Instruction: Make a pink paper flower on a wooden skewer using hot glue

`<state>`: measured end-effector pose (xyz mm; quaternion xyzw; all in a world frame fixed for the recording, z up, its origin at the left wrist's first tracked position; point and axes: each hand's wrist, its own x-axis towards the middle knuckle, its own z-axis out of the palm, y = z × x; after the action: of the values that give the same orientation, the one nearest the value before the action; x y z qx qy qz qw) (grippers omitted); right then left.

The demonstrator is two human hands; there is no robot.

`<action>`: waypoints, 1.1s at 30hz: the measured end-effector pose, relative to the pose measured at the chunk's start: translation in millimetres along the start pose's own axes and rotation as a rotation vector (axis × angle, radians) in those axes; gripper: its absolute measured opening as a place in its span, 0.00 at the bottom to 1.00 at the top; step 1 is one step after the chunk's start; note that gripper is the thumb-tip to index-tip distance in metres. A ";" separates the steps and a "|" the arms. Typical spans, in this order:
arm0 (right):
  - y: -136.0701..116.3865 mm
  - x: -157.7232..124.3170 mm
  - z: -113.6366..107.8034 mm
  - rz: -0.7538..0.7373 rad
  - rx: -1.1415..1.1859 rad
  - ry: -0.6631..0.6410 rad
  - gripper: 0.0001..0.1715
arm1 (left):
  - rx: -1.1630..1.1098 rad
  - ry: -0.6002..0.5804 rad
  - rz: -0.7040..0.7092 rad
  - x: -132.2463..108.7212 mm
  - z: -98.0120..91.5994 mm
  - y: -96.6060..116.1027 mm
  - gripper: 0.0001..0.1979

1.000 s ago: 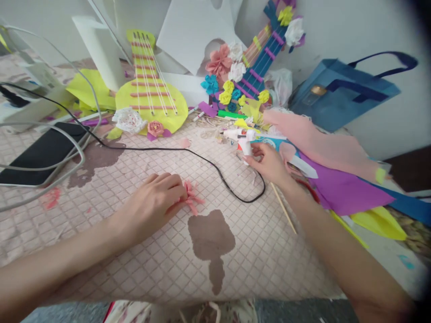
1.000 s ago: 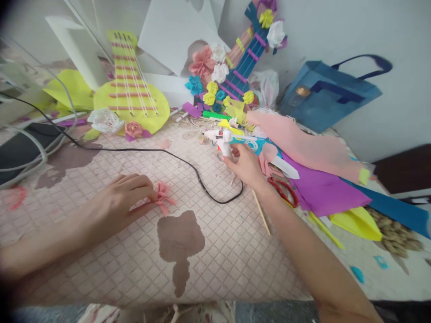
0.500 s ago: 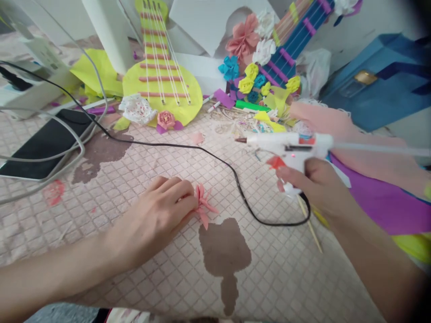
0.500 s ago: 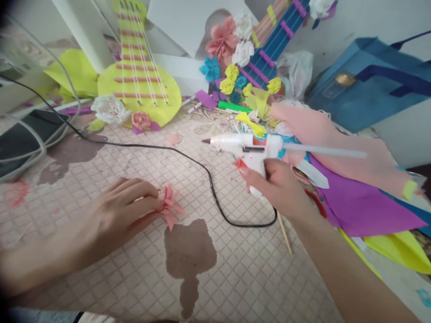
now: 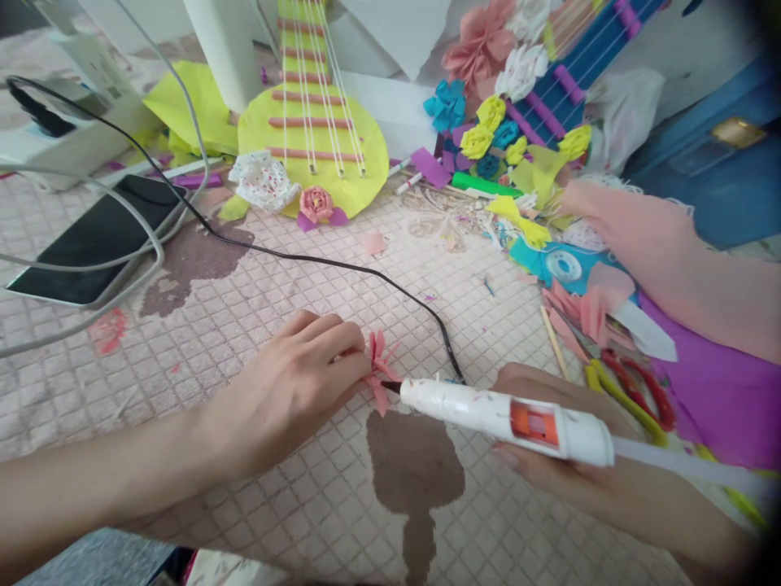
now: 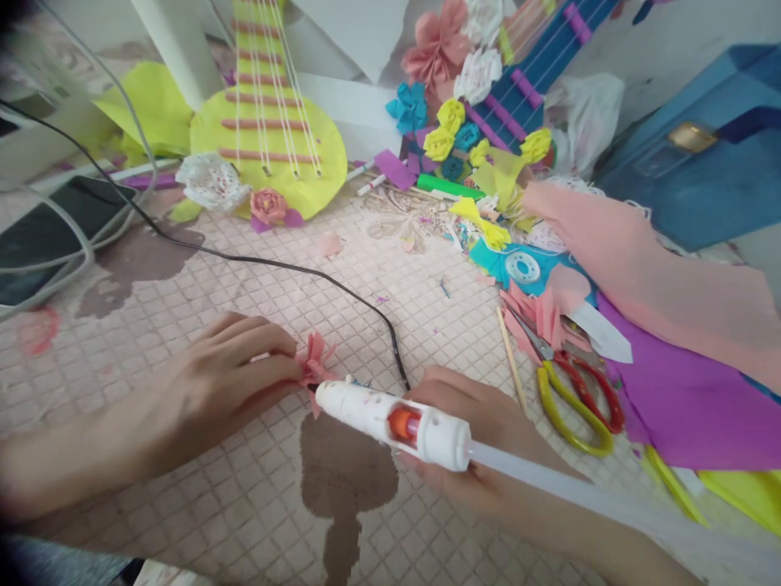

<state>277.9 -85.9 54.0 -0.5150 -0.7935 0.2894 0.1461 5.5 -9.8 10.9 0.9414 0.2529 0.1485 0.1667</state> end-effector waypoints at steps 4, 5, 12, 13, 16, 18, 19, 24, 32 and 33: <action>0.2 1.8 5.6 0.005 0.013 -0.006 0.07 | -0.023 0.024 0.004 1.4 -0.8 1.7 0.07; 0.2 1.8 6.7 0.004 0.012 -0.011 0.07 | -0.031 0.029 0.005 1.9 -1.1 2.2 0.07; -2.8 0.2 9.6 0.046 -0.012 0.011 0.05 | -0.026 0.029 -0.001 3.1 -1.3 1.8 0.07; -2.5 -0.5 8.9 0.042 -0.007 0.009 0.05 | -0.016 0.025 0.001 2.9 -1.2 1.4 0.07; -0.6 -3.2 6.1 0.024 -0.005 -0.007 0.07 | 0.025 0.005 0.008 2.7 -2.0 0.7 0.09; 0.1 -4.8 4.7 0.024 -0.017 0.003 0.08 | 0.051 -0.008 0.016 3.2 -3.2 0.6 0.10; 0.1 -5.3 4.4 0.021 -0.019 0.015 0.07 | 0.059 -0.010 0.024 3.7 -3.9 0.5 0.11; -2.4 -5.7 6.8 -0.006 -0.025 0.063 0.04 | 0.077 -0.005 0.060 5.8 -5.6 -0.5 0.14; -10.8 -4.3 10.4 0.013 -0.115 0.041 0.04 | 0.023 -0.001 0.060 6.8 -4.0 -1.3 0.12; -11.6 -4.1 10.9 0.010 -0.129 0.042 0.04 | 0.016 0.002 0.061 7.0 -3.6 -1.4 0.11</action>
<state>265.4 -96.4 52.7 -0.5333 -0.8046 0.2275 0.1279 9.4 -4.1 14.9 0.9498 0.2254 0.1523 0.1545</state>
